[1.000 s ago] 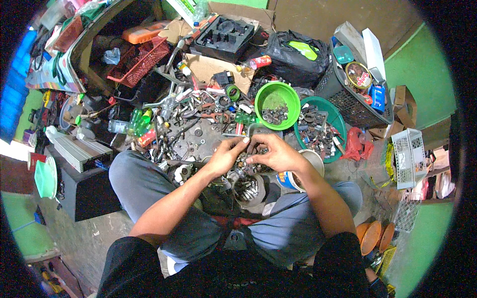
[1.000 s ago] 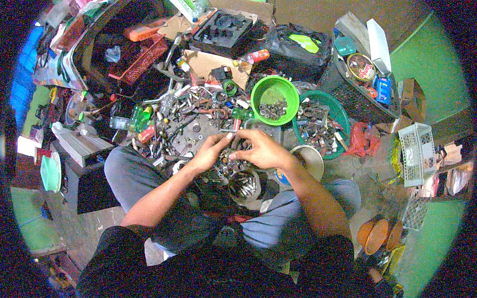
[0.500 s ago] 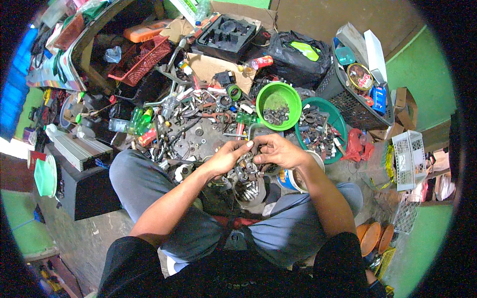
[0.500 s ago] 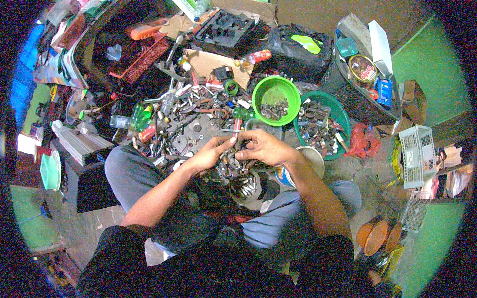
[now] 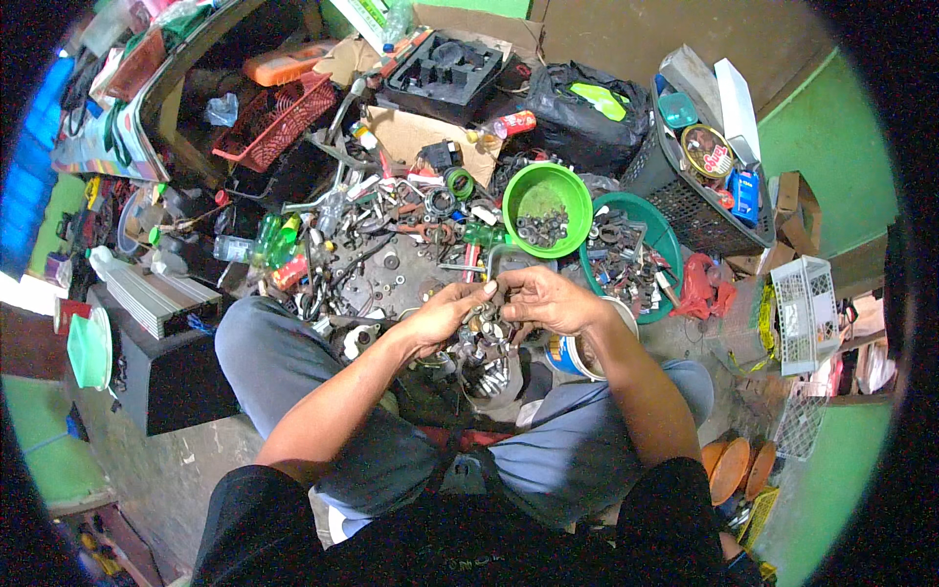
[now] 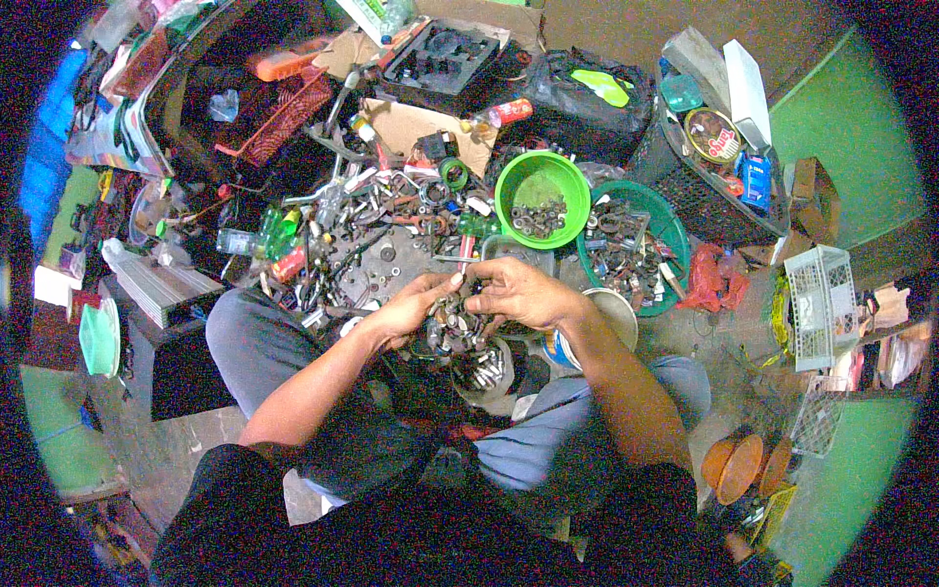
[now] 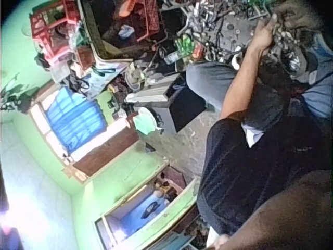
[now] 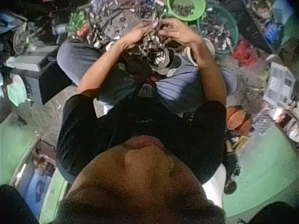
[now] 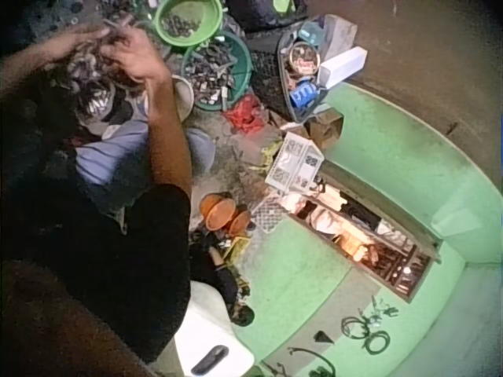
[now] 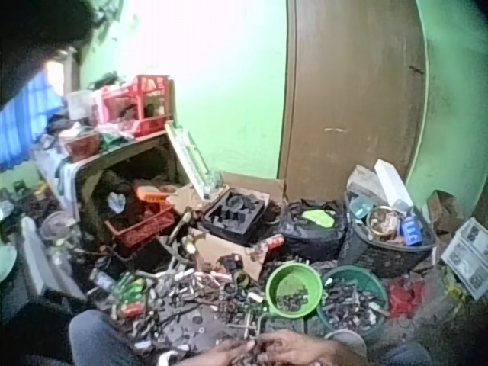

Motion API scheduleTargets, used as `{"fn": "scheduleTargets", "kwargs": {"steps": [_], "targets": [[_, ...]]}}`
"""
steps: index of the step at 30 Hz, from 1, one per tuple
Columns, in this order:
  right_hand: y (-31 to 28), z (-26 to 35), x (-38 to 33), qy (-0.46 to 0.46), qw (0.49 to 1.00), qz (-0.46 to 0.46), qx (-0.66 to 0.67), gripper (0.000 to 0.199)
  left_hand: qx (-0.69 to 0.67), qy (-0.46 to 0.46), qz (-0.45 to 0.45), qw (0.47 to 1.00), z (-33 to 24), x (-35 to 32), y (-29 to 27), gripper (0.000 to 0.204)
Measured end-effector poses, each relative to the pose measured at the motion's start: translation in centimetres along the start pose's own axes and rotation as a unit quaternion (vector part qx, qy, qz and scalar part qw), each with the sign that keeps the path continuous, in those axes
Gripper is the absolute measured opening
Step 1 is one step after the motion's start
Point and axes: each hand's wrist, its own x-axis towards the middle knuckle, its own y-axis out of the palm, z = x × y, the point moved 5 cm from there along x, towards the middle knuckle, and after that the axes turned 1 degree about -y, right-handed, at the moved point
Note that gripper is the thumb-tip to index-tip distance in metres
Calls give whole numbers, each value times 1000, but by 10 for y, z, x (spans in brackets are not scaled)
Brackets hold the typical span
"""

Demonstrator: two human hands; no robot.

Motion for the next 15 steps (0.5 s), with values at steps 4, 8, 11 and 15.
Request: {"fn": "scheduleTargets", "kwargs": {"steps": [4,8,11,15], "targets": [[0,-3,-1,8,1000,2,14,41,-22,-12,31,999,1,0,1,55],[4,1,-2,3,999,19,32,41,-78,-9,72,994,9,4,0,51],[3,0,-2,1,999,18,31,41,-85,-10,83,993,10,5,-1,51],[0,0,-2,-1,1000,-18,5,39,-152,-10,51,987,13,7,-3,53]]}}
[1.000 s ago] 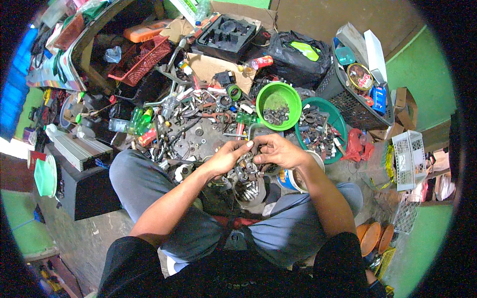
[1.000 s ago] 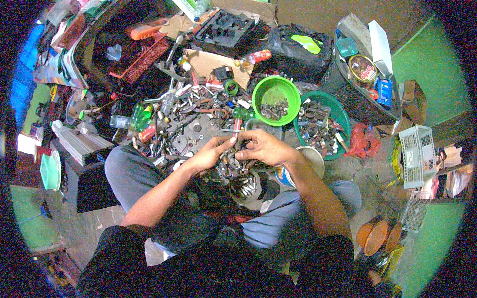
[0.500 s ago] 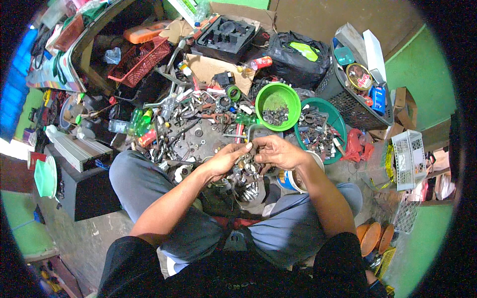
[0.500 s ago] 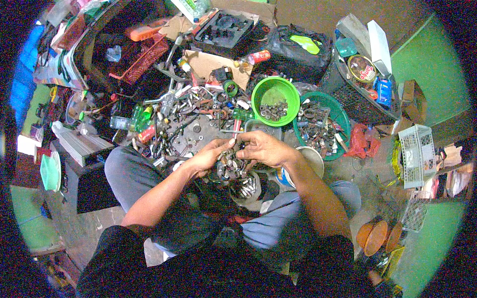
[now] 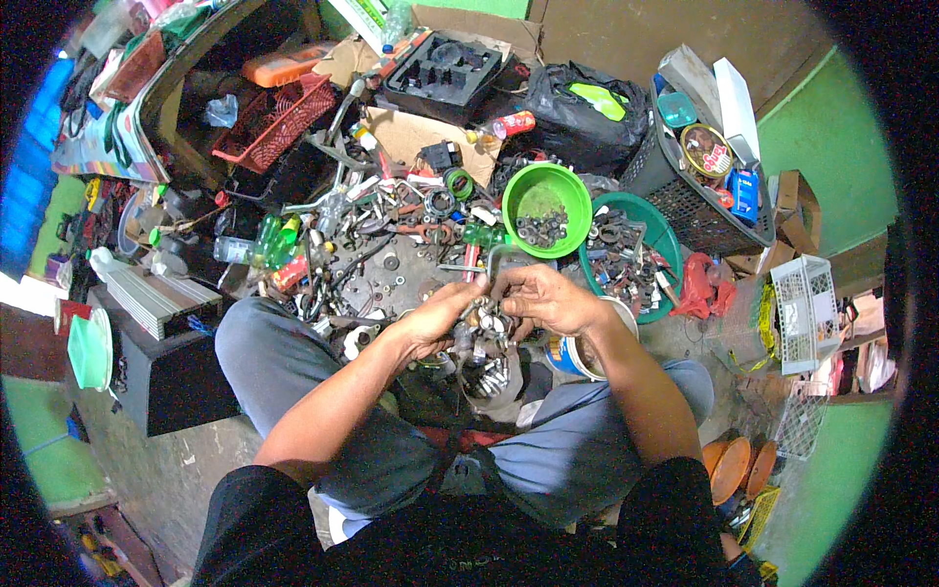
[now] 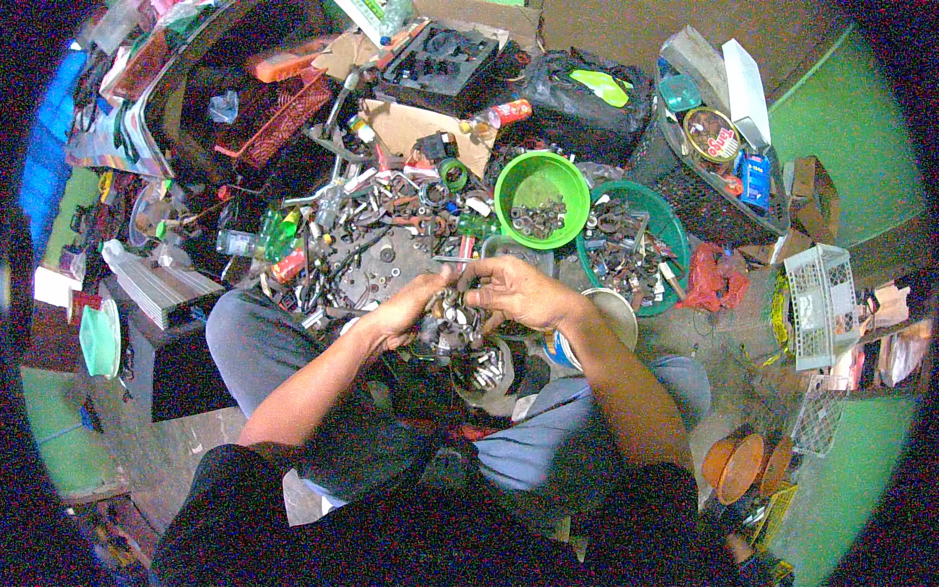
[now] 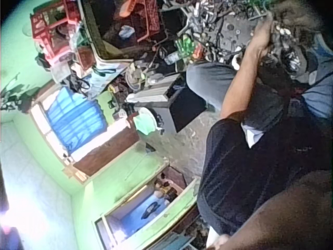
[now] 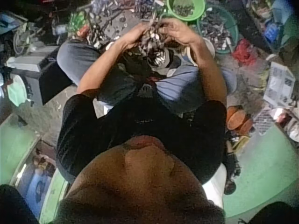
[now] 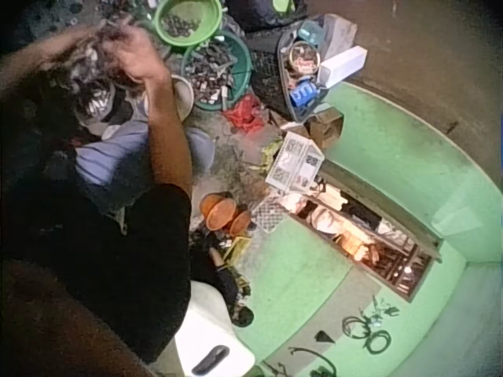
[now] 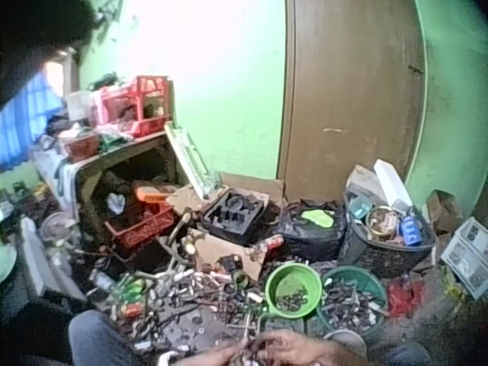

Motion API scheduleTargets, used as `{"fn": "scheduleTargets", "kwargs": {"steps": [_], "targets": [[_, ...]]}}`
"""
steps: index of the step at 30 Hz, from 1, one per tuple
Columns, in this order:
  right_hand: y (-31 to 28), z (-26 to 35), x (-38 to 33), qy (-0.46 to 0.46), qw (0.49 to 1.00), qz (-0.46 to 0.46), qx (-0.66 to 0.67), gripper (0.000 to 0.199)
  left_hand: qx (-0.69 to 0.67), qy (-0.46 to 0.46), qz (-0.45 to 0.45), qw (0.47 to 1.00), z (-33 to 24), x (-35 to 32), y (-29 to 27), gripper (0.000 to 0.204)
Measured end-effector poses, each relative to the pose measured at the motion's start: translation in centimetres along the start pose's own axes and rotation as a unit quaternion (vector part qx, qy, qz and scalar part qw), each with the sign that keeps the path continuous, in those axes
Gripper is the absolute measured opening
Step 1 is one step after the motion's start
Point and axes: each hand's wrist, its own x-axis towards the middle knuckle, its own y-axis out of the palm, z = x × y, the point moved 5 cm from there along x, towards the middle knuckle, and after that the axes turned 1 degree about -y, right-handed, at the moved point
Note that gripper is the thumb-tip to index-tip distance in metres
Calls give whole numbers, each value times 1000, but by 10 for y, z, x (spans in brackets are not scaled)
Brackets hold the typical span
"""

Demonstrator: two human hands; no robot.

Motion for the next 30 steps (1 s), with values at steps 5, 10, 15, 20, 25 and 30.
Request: {"fn": "scheduleTargets", "kwargs": {"steps": [5,10,15,20,25,30], "targets": [[0,5,-1,7,996,-24,-81,40,237,67,21,969,-11,1,-7,56],[10,14,-4,-13,998,32,-43,41,206,46,49,976,-28,-20,21,55],[12,10,-5,2,998,49,-29,36,192,21,15,981,-11,-16,3,57],[15,16,-13,12,998,58,-11,27,94,22,83,992,-16,-21,7,63],[11,22,-16,-34,995,20,88,27,191,38,65,979,-27,-16,0,68],[1,22,-17,-75,983,4,166,25,176,77,65,979,-22,-2,-6,59]]}}
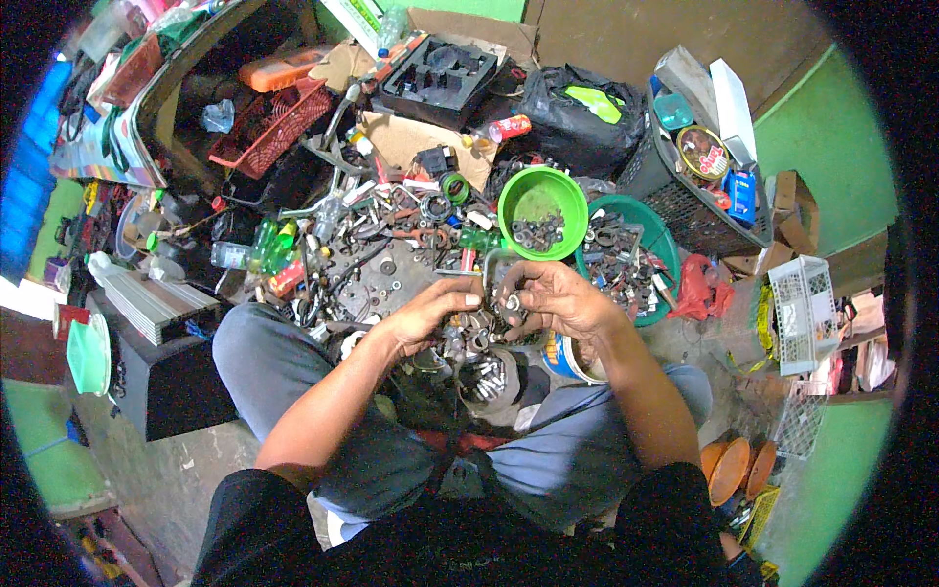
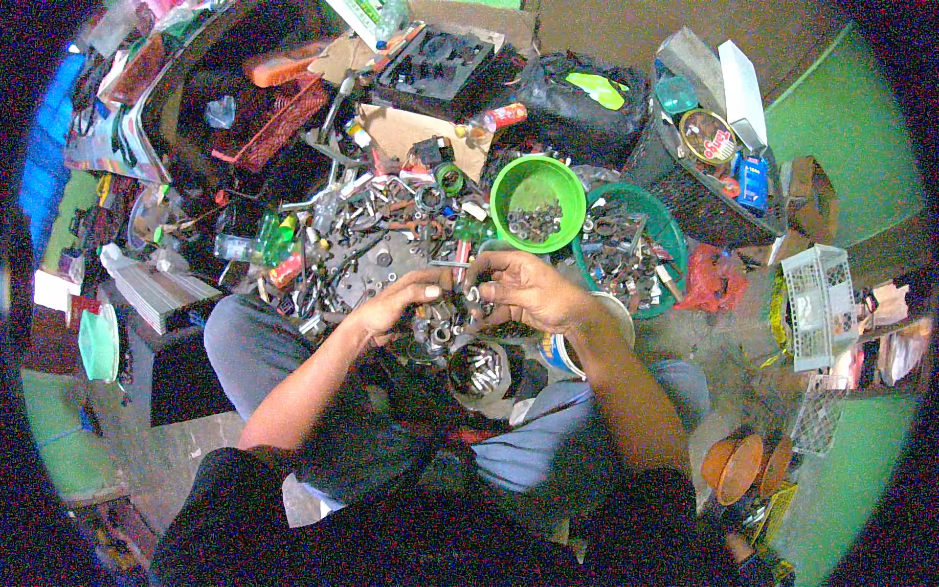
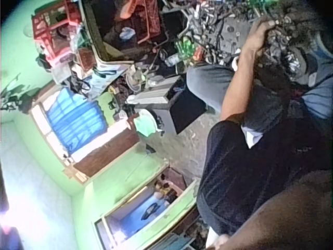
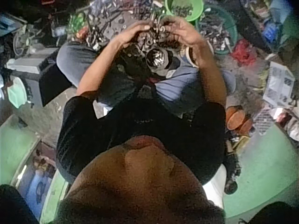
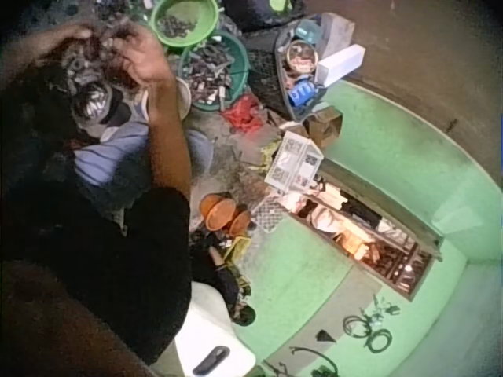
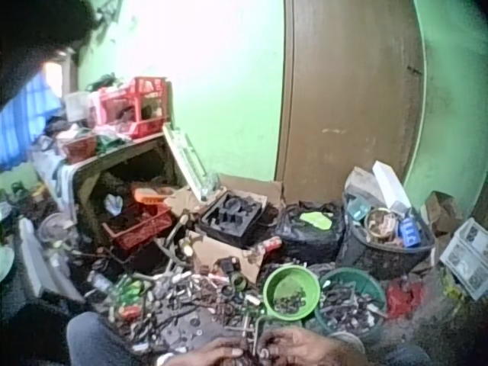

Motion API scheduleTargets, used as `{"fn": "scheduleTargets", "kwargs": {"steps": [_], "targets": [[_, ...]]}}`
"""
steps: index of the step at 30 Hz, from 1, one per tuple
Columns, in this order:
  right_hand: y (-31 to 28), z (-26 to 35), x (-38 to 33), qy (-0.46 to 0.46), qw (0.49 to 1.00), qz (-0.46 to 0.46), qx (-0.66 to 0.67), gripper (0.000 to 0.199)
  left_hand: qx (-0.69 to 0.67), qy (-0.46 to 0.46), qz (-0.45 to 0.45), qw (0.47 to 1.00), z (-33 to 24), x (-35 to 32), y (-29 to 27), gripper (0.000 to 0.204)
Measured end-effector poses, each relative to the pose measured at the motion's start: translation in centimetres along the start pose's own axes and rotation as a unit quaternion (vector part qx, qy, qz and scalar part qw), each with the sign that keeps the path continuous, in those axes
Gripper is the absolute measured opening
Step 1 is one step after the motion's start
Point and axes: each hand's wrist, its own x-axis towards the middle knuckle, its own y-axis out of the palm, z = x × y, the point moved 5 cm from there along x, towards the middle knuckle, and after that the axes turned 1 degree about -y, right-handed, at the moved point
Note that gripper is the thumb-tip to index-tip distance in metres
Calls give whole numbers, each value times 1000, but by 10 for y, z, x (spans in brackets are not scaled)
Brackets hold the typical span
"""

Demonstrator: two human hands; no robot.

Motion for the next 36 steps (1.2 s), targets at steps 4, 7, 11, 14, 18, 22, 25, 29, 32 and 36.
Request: {"fn": "scheduleTargets", "kwargs": {"steps": [4,7,11,14,18,22,25,29,32,36], "targets": [[-15,-3,0,-17,999,-43,2,25,-78,-32,-106,991,-8,-7,5,54],[-23,1,2,-31,996,-83,-19,26,-130,-38,-131,982,-6,-5,0,50],[-52,-5,2,1,973,-206,-102,26,-176,-22,-156,972,-5,-5,-3,40],[-76,-17,3,29,949,-275,-153,24,-168,-28,-157,973,-6,-6,-5,39],[-115,-42,1,49,916,-326,-230,22,-165,-24,-157,973,-6,-4,-5,37],[-146,-66,-4,80,884,-363,-282,18,-168,-24,-172,970,-3,-4,-6,37],[-164,-80,-6,50,889,-374,-260,19,-173,-29,-161,971,-2,-6,-7,37],[-184,-92,-8,65,876,-378,-291,21,-169,-24,-157,973,-3,-4,-5,37],[-187,-94,-9,69,868,-371,-322,24,-168,-27,-153,973,-6,-3,-1,38],[-156,-78,-1,100,856,-363,-353,22,-171,-32,-156,972,0,-6,-8,39]]}}
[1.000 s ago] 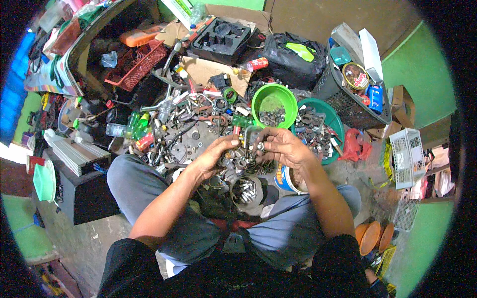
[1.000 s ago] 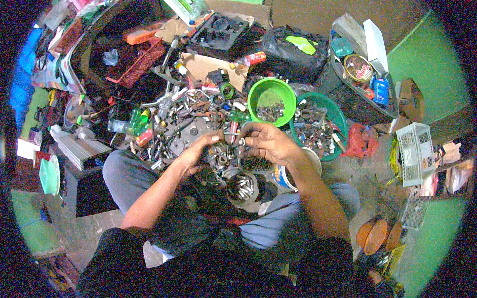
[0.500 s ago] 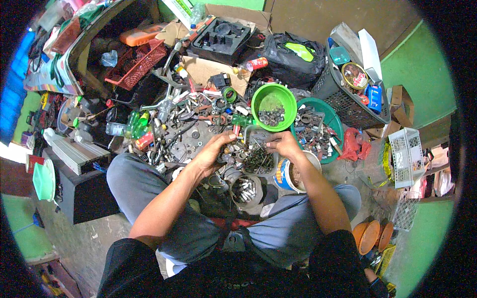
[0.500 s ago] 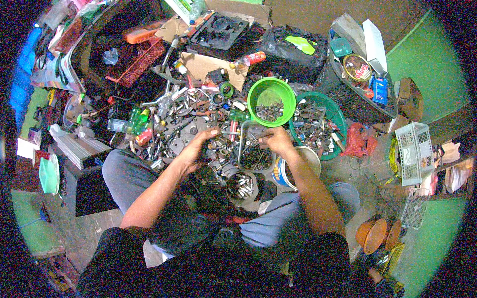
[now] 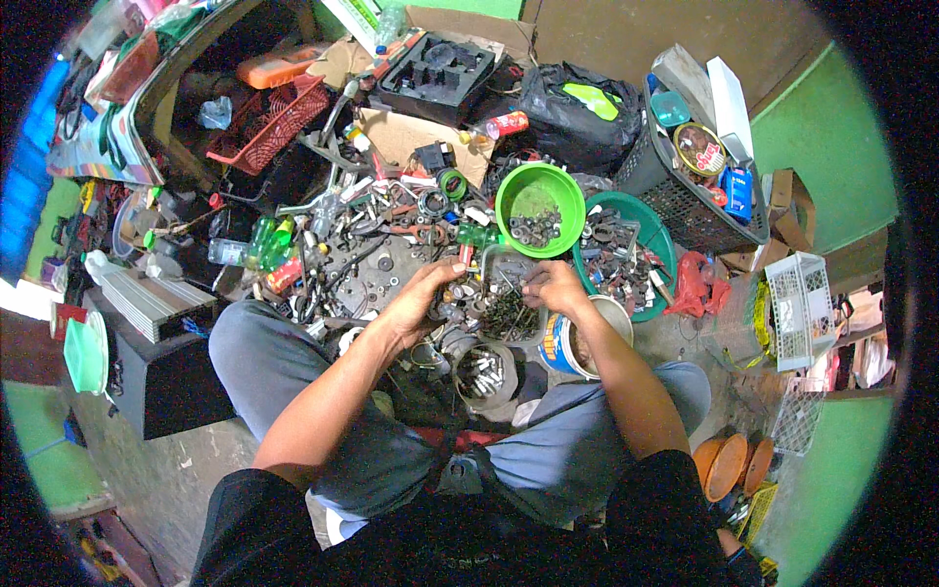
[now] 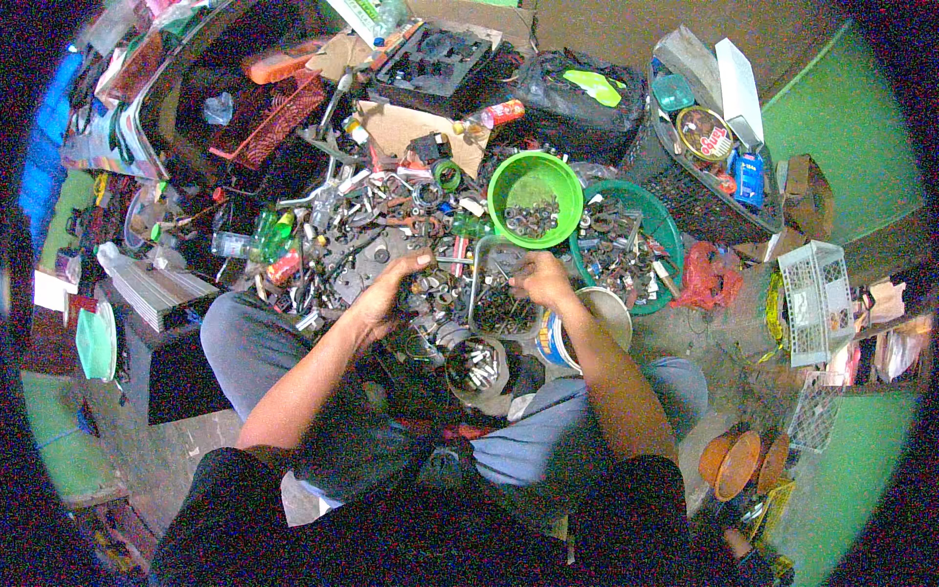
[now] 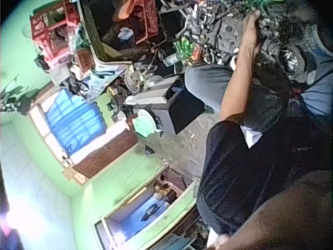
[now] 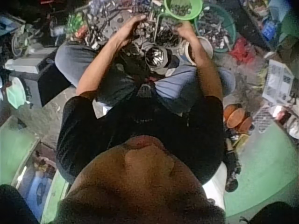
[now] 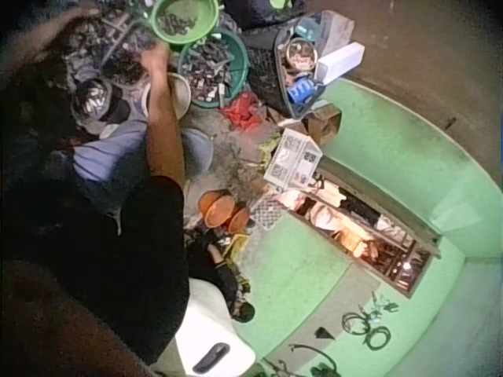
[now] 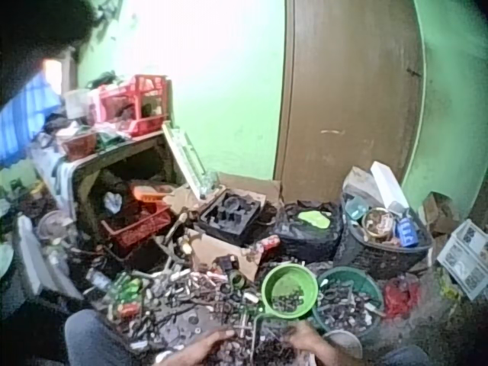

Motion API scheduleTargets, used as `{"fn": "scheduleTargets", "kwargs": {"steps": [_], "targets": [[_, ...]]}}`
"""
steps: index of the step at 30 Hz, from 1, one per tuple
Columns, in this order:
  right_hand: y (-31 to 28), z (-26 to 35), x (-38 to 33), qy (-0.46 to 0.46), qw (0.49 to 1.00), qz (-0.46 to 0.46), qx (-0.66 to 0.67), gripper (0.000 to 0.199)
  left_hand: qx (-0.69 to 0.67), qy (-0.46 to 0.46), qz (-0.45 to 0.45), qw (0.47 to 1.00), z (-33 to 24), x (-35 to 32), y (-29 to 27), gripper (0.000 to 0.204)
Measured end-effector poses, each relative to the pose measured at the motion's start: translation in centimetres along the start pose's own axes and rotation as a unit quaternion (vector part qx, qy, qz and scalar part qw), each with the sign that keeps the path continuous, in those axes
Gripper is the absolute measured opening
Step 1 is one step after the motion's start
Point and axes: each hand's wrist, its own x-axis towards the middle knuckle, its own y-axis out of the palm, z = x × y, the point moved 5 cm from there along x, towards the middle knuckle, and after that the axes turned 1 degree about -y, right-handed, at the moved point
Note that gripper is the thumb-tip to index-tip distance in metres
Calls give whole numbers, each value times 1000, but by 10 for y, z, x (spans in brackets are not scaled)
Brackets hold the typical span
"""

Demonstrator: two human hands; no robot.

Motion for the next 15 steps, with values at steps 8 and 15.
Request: {"fn": "scheduleTargets", "kwargs": {"steps": [8,15], "targets": [[-4,-8,4,-28,999,0,-17,18,-8,-4,-13,1000,6,5,-1,40],[-3,53,-24,-192,938,-103,-269,17,3,-13,-26,1000,2,0,2,41]]}}
